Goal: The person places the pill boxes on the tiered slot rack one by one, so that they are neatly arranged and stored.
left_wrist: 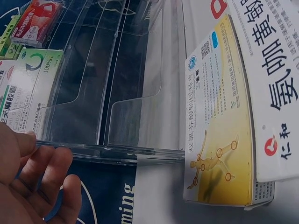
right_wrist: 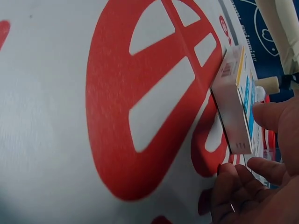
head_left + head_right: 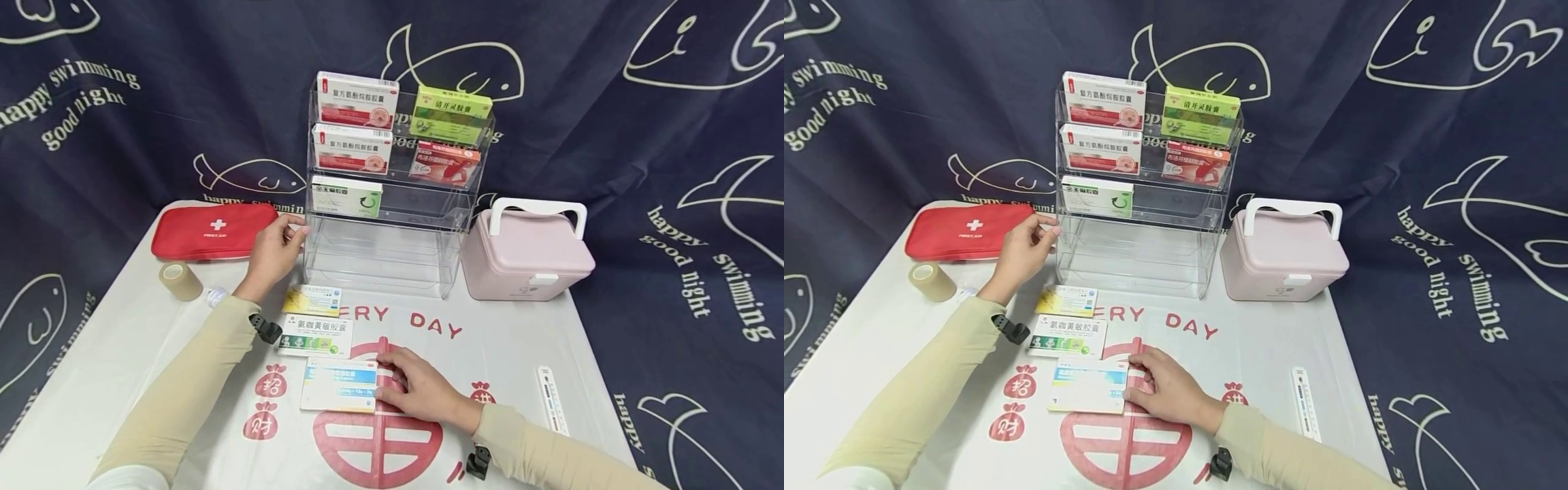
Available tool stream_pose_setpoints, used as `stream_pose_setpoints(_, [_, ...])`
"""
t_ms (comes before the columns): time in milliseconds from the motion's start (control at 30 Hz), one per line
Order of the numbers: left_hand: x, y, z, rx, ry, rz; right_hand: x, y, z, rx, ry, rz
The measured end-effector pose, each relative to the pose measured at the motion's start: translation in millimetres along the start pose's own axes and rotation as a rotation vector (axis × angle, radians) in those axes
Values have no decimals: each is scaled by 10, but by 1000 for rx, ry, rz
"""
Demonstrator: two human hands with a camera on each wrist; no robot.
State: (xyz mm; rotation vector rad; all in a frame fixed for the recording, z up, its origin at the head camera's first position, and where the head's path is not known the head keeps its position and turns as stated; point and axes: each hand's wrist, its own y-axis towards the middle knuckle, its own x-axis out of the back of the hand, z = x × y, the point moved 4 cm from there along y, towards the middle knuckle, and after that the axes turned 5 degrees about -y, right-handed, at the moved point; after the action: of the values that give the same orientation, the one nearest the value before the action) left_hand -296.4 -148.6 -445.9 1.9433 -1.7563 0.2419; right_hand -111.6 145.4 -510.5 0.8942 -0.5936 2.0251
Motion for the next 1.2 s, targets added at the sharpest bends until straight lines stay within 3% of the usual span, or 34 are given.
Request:
stream_pose_setpoints(300, [-3,-6,5,1,-2,-4,-77,13,45,-21,-95,-49])
stream_pose_setpoints(667, [4,-9,10,-2,-1,-6,-115,69,82,11,-175,-98])
stream_pose_setpoints(1200, [11,-1,2,4,2,-2,-95,80,94,7,-107,-138])
